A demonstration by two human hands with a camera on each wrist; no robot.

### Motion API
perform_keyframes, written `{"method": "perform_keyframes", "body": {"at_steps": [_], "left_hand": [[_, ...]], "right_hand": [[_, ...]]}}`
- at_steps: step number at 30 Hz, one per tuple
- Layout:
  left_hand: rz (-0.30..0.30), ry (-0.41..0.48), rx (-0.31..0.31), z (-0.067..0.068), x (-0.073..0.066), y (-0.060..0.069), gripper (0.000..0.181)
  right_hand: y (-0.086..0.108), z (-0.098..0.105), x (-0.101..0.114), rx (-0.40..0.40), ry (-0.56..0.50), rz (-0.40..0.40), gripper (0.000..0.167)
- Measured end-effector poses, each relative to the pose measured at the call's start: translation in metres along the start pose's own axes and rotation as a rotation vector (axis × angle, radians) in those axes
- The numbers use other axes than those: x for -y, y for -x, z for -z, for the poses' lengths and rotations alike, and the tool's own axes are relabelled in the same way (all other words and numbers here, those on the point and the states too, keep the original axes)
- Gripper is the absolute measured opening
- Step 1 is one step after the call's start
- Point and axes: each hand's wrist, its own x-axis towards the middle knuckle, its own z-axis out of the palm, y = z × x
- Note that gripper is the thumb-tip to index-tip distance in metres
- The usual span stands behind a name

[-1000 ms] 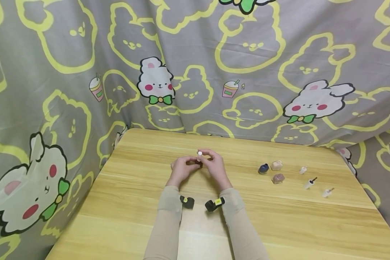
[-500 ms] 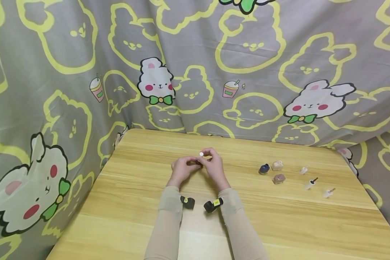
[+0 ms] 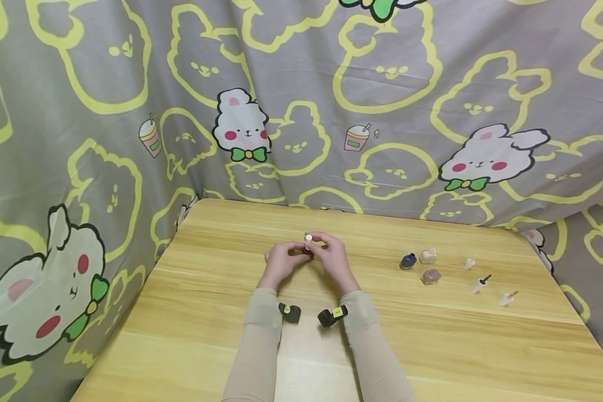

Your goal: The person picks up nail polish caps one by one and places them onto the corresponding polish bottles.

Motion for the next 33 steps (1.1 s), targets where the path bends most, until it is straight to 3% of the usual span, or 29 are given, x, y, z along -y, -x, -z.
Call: {"method": "perform_keyframes", "body": {"at_steps": [7, 13, 19, 27, 33], "left_hand": [[-0.006, -0.001, -0.004, 0.0, 0.001, 0.0, 0.024], [-0.009, -0.016, 0.003, 0.0, 0.002, 0.0, 0.026], [-0.01, -0.025, 0.003, 0.0, 0.0, 0.001, 0.029], [0.004, -0.02, 0.012, -0.001, 0.001, 0.0, 0.027], [0.007, 0.004, 0.022, -0.001, 0.001, 0.0, 0.027]], "right_hand": [[0.0, -0.002, 0.001, -0.056, 0.061, 0.028, 0.021], [0.001, -0.007, 0.001, -0.127, 0.065, 0.042, 0.018], [0.003, -0.01, 0.003, -0.144, 0.06, 0.045, 0.021], [0.0, -0.002, -0.007, 0.024, -0.062, -0.008, 0.046], [-0.001, 0.007, -0.009, 0.118, -0.142, -0.051, 0.047]]}}
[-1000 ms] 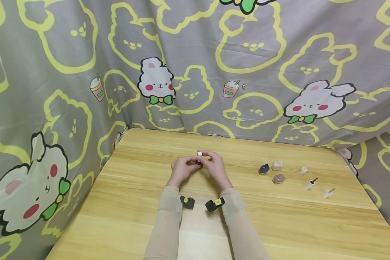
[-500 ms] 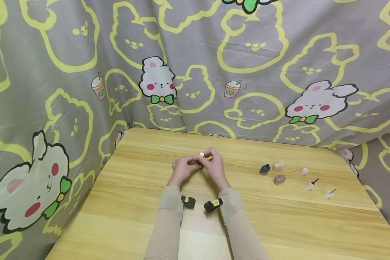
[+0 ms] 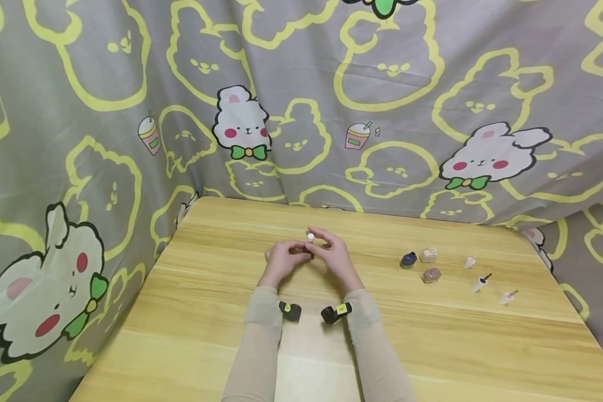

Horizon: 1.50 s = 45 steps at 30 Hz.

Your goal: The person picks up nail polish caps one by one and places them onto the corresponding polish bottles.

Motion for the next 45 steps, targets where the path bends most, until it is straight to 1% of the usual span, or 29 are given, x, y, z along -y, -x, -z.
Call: {"method": "perform_keyframes", "body": {"at_steps": [3, 9, 11, 17, 20, 22, 24, 27, 29, 31, 34, 35, 39, 41, 42, 45], "left_hand": [[0.0, 0.001, 0.0, 0.0, 0.0, -0.001, 0.027], [-0.001, 0.004, -0.004, 0.0, 0.0, -0.002, 0.025], [0.0, 0.007, -0.003, 0.0, 0.0, -0.002, 0.025], [-0.012, 0.004, -0.008, -0.001, 0.001, -0.002, 0.025], [-0.018, -0.001, -0.012, -0.001, 0.001, -0.002, 0.025], [-0.017, -0.004, -0.014, -0.001, 0.001, -0.001, 0.024], [-0.01, -0.002, -0.013, -0.001, 0.0, -0.001, 0.025], [-0.007, -0.003, -0.011, 0.0, 0.0, -0.001, 0.024], [-0.005, -0.001, -0.009, 0.0, 0.0, -0.001, 0.025], [-0.003, 0.0, -0.008, 0.0, 0.0, -0.001, 0.026], [0.003, 0.0, -0.007, 0.0, 0.001, -0.001, 0.028], [0.006, -0.001, -0.006, 0.0, 0.001, -0.001, 0.028], [0.015, 0.0, -0.006, -0.001, 0.001, -0.001, 0.026], [0.015, 0.0, -0.006, -0.001, 0.001, -0.001, 0.026], [0.014, 0.0, -0.006, -0.001, 0.001, -0.001, 0.026], [0.008, -0.001, -0.009, -0.001, 0.0, 0.0, 0.026]], "right_hand": [[0.0, 0.001, 0.001, 0.009, -0.011, -0.019, 0.043], [0.0, -0.002, 0.004, -0.035, -0.012, -0.045, 0.032], [0.0, -0.003, 0.004, -0.065, 0.011, -0.036, 0.029], [-0.001, -0.01, 0.004, -0.175, 0.105, 0.027, 0.023], [-0.001, -0.012, 0.004, -0.199, 0.12, 0.038, 0.024], [-0.001, -0.013, 0.004, -0.189, 0.104, 0.034, 0.027], [0.0, -0.012, 0.004, -0.158, 0.074, 0.018, 0.033], [0.0, -0.009, 0.003, -0.085, 0.021, -0.01, 0.045], [-0.001, -0.006, 0.001, -0.036, -0.013, -0.029, 0.049], [-0.001, -0.003, -0.001, 0.006, -0.036, -0.039, 0.052], [-0.002, 0.001, -0.004, 0.059, -0.08, -0.055, 0.051], [-0.001, 0.002, 0.0, 0.073, -0.094, -0.062, 0.05], [-0.001, 0.001, -0.002, 0.072, -0.126, -0.079, 0.041], [-0.001, -0.001, -0.002, 0.052, -0.13, -0.075, 0.037], [-0.003, -0.002, -0.007, 0.038, -0.128, -0.072, 0.035], [-0.003, -0.005, -0.007, 0.006, -0.139, -0.077, 0.032]]}}
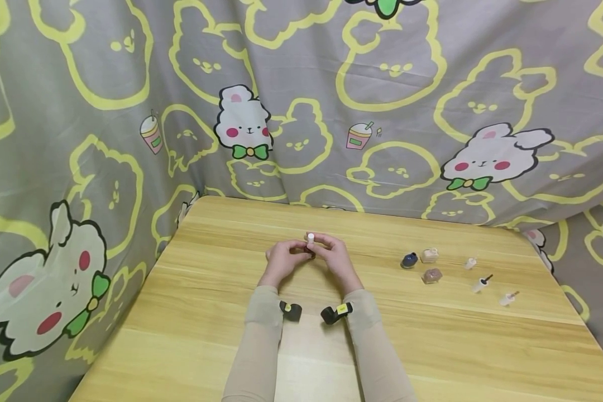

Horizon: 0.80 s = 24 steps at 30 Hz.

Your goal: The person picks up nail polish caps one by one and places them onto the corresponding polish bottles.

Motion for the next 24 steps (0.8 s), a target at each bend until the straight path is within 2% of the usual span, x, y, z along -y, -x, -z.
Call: {"method": "perform_keyframes", "body": {"at_steps": [8, 12, 15, 19, 24], "left_hand": [[-0.004, -0.011, -0.001, 0.0, -0.001, 0.001, 0.026], [-0.003, -0.021, -0.003, 0.0, -0.001, 0.001, 0.026], [-0.003, -0.019, -0.005, 0.001, -0.001, 0.001, 0.027], [-0.001, -0.014, -0.006, 0.001, -0.001, 0.001, 0.028], [-0.004, -0.01, -0.004, 0.0, 0.0, 0.0, 0.029]], "right_hand": [[0.0, -0.008, 0.001, -0.138, 0.063, 0.031, 0.023], [0.0, -0.01, 0.001, -0.164, 0.052, 0.047, 0.023], [0.0, -0.009, 0.0, -0.137, 0.036, 0.031, 0.03], [0.0, -0.005, -0.002, -0.062, -0.009, -0.026, 0.041], [0.001, 0.0, -0.003, -0.004, -0.067, -0.078, 0.039]]}}
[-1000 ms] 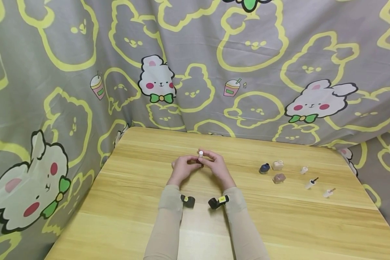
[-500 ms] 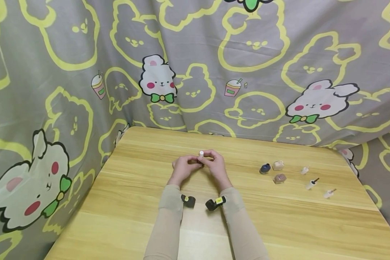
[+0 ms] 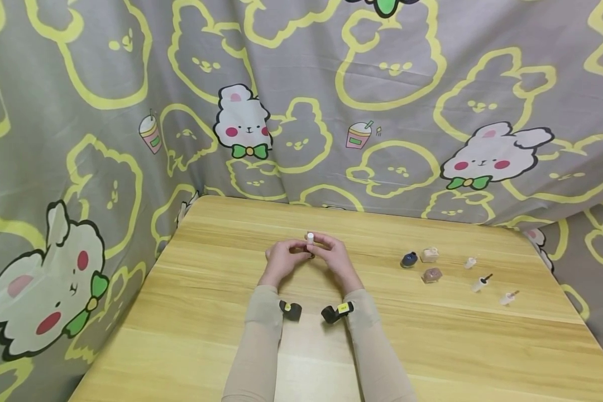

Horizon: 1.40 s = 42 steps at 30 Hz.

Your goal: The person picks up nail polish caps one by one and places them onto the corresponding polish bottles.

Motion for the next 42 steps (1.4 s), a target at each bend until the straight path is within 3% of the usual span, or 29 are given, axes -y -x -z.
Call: {"method": "perform_keyframes", "body": {"at_steps": [11, 19, 24, 27, 33, 42], "left_hand": [[0.018, 0.001, 0.007, 0.0, -0.001, -0.001, 0.027], [0.011, -0.008, 0.01, 0.001, -0.003, -0.001, 0.029], [0.004, -0.014, 0.006, 0.001, -0.003, 0.0, 0.029], [0.001, -0.017, 0.005, 0.0, -0.003, 0.0, 0.029], [0.001, -0.012, 0.007, 0.0, -0.002, 0.0, 0.028], [0.0, -0.018, 0.003, 0.0, -0.002, 0.0, 0.026]], "right_hand": [[0.001, 0.0, 0.001, -0.046, 0.027, 0.026, 0.03], [-0.002, -0.005, -0.002, -0.14, 0.111, 0.132, 0.024], [-0.002, -0.008, -0.003, -0.175, 0.114, 0.154, 0.023], [-0.001, -0.008, -0.002, -0.161, 0.098, 0.138, 0.027], [0.004, -0.004, 0.008, -0.055, 0.088, 0.083, 0.042], [0.002, -0.003, 0.002, -0.044, 0.017, 0.086, 0.03]]}}
